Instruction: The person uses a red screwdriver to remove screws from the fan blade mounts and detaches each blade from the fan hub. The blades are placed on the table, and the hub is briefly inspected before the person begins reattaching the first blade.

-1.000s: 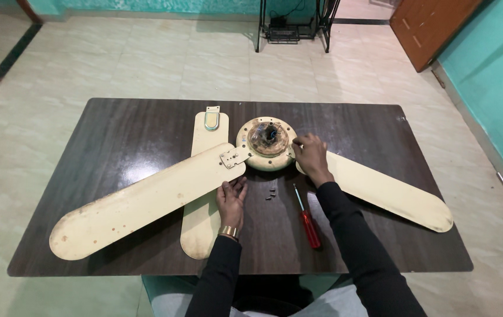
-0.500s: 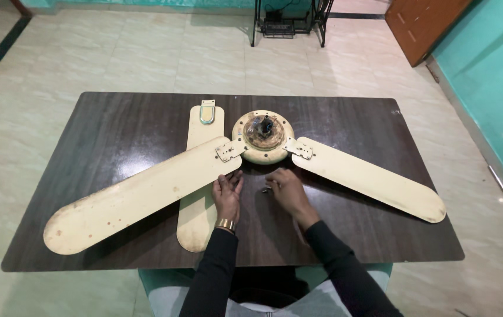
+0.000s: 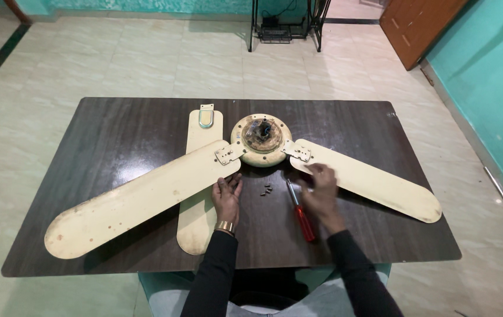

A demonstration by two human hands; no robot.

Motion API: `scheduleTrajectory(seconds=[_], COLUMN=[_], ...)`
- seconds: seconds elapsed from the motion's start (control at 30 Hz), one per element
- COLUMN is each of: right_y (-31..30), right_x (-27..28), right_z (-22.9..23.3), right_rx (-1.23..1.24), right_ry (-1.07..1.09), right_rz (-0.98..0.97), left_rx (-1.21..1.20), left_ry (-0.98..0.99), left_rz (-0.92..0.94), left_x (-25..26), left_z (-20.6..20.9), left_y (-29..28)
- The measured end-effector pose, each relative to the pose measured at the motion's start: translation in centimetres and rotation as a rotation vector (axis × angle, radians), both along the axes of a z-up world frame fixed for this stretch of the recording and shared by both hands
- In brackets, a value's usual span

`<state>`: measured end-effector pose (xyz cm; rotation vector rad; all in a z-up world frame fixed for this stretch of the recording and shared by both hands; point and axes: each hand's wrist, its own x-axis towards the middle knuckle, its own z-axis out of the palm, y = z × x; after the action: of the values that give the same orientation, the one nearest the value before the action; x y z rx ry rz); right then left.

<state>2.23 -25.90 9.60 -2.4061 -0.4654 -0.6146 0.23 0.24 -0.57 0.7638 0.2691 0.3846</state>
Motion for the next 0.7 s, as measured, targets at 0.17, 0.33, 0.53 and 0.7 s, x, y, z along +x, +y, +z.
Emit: scheduleTrajectory(seconds=[0.17, 0.33, 0.53, 0.7], right_y=[-9.0, -14.9, -16.2, -15.7], right_x=[0.7, 0.7, 0.4, -0.1], right_z=[-1.7, -5.6, -8.3, -7.3], right_rx=[-0.277, -0.372, -0.307, -0.354], right_ry=[0.061, 0.126, 0.031, -0.101], right_rz=[-0.293, -0.368, -0.366, -0.360], left_rx=[0.001, 0.017, 0.017, 0.007], left_ry=[-0.013, -0.014, -0.023, -0.025], left_rz=[0.003, -0.008, -0.005, 0.000], left_x=[0.1, 0.0, 0.0, 0.2], left_z=[-0.1, 0.1, 0.3, -0.3], left_y=[-0.1, -0.1, 0.0, 0.0])
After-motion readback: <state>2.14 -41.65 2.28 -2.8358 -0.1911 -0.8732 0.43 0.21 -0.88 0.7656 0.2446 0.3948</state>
